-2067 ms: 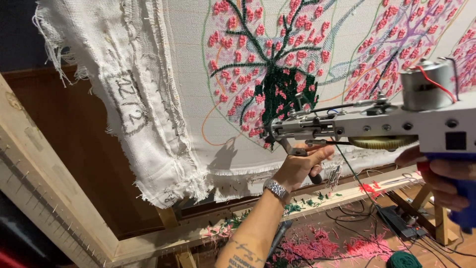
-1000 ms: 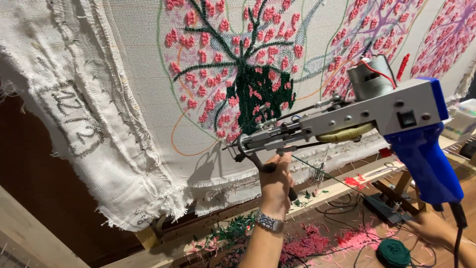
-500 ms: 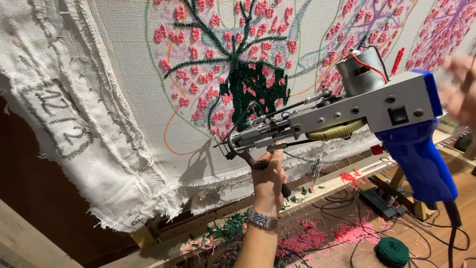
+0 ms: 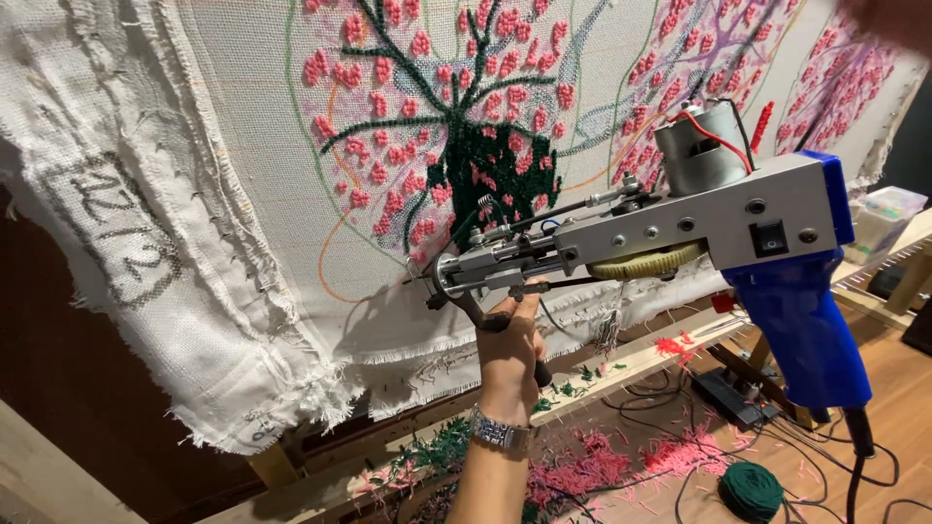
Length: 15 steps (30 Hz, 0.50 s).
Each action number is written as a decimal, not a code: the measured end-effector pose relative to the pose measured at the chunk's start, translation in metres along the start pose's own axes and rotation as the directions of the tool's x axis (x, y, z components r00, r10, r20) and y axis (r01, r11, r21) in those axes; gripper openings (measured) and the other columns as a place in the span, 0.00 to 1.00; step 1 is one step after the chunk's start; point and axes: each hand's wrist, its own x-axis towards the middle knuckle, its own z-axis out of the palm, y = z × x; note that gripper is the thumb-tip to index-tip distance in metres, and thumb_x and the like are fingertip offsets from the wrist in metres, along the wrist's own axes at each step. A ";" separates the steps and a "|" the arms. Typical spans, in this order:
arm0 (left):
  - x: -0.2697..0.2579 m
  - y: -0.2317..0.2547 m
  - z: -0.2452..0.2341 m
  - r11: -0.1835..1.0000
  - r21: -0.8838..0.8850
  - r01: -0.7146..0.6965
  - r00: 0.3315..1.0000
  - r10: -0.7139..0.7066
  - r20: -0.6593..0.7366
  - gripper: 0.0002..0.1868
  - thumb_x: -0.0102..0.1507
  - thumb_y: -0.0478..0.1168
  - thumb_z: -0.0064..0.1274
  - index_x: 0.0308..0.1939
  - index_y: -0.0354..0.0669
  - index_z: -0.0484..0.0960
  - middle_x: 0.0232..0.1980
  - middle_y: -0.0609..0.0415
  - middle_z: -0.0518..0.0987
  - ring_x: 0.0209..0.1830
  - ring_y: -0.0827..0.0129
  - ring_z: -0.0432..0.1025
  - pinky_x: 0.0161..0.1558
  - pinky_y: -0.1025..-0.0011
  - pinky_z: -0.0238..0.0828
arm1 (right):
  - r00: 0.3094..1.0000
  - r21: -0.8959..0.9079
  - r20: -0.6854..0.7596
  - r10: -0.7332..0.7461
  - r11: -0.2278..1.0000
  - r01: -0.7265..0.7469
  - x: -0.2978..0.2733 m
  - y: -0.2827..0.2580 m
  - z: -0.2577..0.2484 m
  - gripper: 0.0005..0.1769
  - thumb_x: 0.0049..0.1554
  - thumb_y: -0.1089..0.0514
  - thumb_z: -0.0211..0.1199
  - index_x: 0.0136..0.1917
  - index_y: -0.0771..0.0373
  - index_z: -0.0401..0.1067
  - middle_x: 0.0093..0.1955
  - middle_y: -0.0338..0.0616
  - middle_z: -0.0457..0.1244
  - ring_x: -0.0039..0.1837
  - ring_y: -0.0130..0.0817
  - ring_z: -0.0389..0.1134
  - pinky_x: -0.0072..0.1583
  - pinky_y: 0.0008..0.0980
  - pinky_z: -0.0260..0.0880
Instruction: Using a tufting gun to create a leaf pattern on a rug canvas.
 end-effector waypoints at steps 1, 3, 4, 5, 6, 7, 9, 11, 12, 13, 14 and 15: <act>0.004 -0.006 -0.006 0.999 -0.012 -0.043 0.999 0.044 0.023 0.18 0.66 0.42 0.61 0.24 0.46 0.70 0.17 0.68 0.60 0.12 0.80 0.54 0.16 0.77 0.50 | 1.000 -0.007 -0.022 -0.016 1.000 0.015 0.014 -0.012 0.010 0.18 0.54 0.57 0.67 0.56 0.65 0.78 0.45 0.55 0.70 0.48 0.45 0.71 0.51 0.47 0.71; -0.007 0.012 0.001 0.999 -0.023 -0.036 0.999 0.037 0.019 0.12 0.64 0.42 0.60 0.28 0.47 0.75 0.17 0.68 0.61 0.12 0.80 0.55 0.16 0.77 0.51 | 0.997 -0.024 -0.067 -0.046 0.999 0.045 0.057 0.015 0.059 0.19 0.53 0.58 0.68 0.57 0.66 0.77 0.46 0.55 0.71 0.50 0.45 0.70 0.53 0.47 0.71; -0.012 0.020 0.004 0.999 -0.030 -0.028 0.999 0.028 0.014 0.06 0.62 0.41 0.59 0.32 0.48 0.80 0.17 0.68 0.62 0.12 0.80 0.55 0.17 0.77 0.51 | 0.994 -0.033 -0.090 -0.061 0.998 0.059 0.072 0.023 0.082 0.19 0.53 0.59 0.68 0.57 0.66 0.77 0.47 0.55 0.71 0.50 0.45 0.70 0.53 0.47 0.71; -0.009 0.019 0.000 0.999 -0.033 -0.031 0.999 0.031 0.015 0.06 0.62 0.41 0.59 0.32 0.48 0.80 0.17 0.68 0.62 0.12 0.80 0.55 0.17 0.77 0.51 | 0.994 -0.036 -0.092 -0.064 0.998 0.061 0.090 0.060 0.094 0.19 0.53 0.59 0.68 0.57 0.66 0.77 0.47 0.55 0.71 0.50 0.45 0.70 0.53 0.47 0.71; -0.006 0.017 -0.004 1.000 -0.001 -0.025 1.000 0.025 0.006 0.13 0.64 0.43 0.60 0.28 0.48 0.74 0.17 0.68 0.61 0.12 0.80 0.55 0.16 0.77 0.50 | 0.994 0.068 -0.063 -0.087 0.994 0.091 0.101 0.101 0.111 0.20 0.54 0.58 0.68 0.58 0.67 0.76 0.48 0.57 0.70 0.51 0.47 0.70 0.54 0.48 0.71; -0.004 0.015 -0.008 0.999 0.032 -0.017 1.000 0.017 -0.004 0.19 0.65 0.44 0.61 0.24 0.48 0.69 0.16 0.68 0.60 0.11 0.80 0.55 0.14 0.76 0.50 | 0.993 0.172 -0.035 -0.111 0.978 0.116 0.104 0.147 0.134 0.21 0.55 0.57 0.67 0.59 0.68 0.75 0.50 0.58 0.69 0.52 0.48 0.70 0.55 0.48 0.71; -0.004 0.017 -0.010 0.999 0.049 -0.018 1.000 0.018 -0.017 0.20 0.65 0.45 0.61 0.24 0.48 0.68 0.15 0.68 0.60 0.11 0.79 0.56 0.15 0.76 0.52 | 0.986 0.376 0.013 -0.169 0.914 0.152 0.102 0.207 0.140 0.22 0.57 0.55 0.66 0.62 0.69 0.73 0.52 0.61 0.68 0.54 0.51 0.69 0.56 0.49 0.70; -0.006 0.023 -0.008 0.997 0.069 -0.020 0.999 0.022 -0.032 0.21 0.66 0.45 0.61 0.24 0.48 0.68 0.15 0.67 0.60 0.11 0.79 0.56 0.15 0.76 0.53 | 0.970 0.566 0.051 -0.237 0.807 0.167 0.084 0.250 0.158 0.24 0.59 0.54 0.64 0.64 0.71 0.70 0.55 0.64 0.67 0.56 0.54 0.69 0.58 0.50 0.69; -0.009 0.029 -0.005 0.999 0.052 -0.018 0.999 0.020 -0.039 0.16 0.65 0.45 0.60 0.26 0.46 0.73 0.15 0.68 0.59 0.10 0.79 0.55 0.14 0.76 0.52 | 0.960 0.653 0.065 -0.273 0.739 0.166 0.071 0.260 0.162 0.26 0.60 0.53 0.64 0.65 0.72 0.69 0.56 0.66 0.66 0.57 0.55 0.68 0.58 0.51 0.69; -0.012 0.034 -0.001 0.999 0.034 -0.015 0.999 0.017 -0.046 0.12 0.64 0.45 0.59 0.28 0.44 0.79 0.14 0.68 0.59 0.10 0.80 0.54 0.14 0.77 0.51 | 0.948 0.732 0.077 -0.309 0.663 0.157 0.058 0.271 0.166 0.27 0.61 0.52 0.63 0.66 0.73 0.68 0.57 0.67 0.65 0.58 0.57 0.68 0.59 0.51 0.68; -0.010 0.032 -0.004 0.999 0.034 -0.016 0.999 0.018 -0.050 0.12 0.64 0.45 0.59 0.28 0.44 0.79 0.14 0.68 0.59 0.10 0.80 0.54 0.14 0.77 0.51 | 0.935 0.803 0.085 -0.345 0.579 0.141 0.038 0.263 0.175 0.28 0.62 0.51 0.62 0.67 0.74 0.67 0.59 0.69 0.65 0.59 0.58 0.68 0.60 0.52 0.68; -0.009 0.029 -0.007 0.999 0.028 -0.040 0.999 0.041 -0.036 0.13 0.64 0.44 0.60 0.27 0.44 0.77 0.14 0.67 0.61 0.09 0.79 0.55 0.14 0.77 0.51 | 0.920 0.863 0.090 -0.382 0.490 0.120 0.019 0.254 0.179 0.29 0.63 0.50 0.62 0.68 0.75 0.65 0.60 0.70 0.64 0.60 0.60 0.67 0.61 0.52 0.67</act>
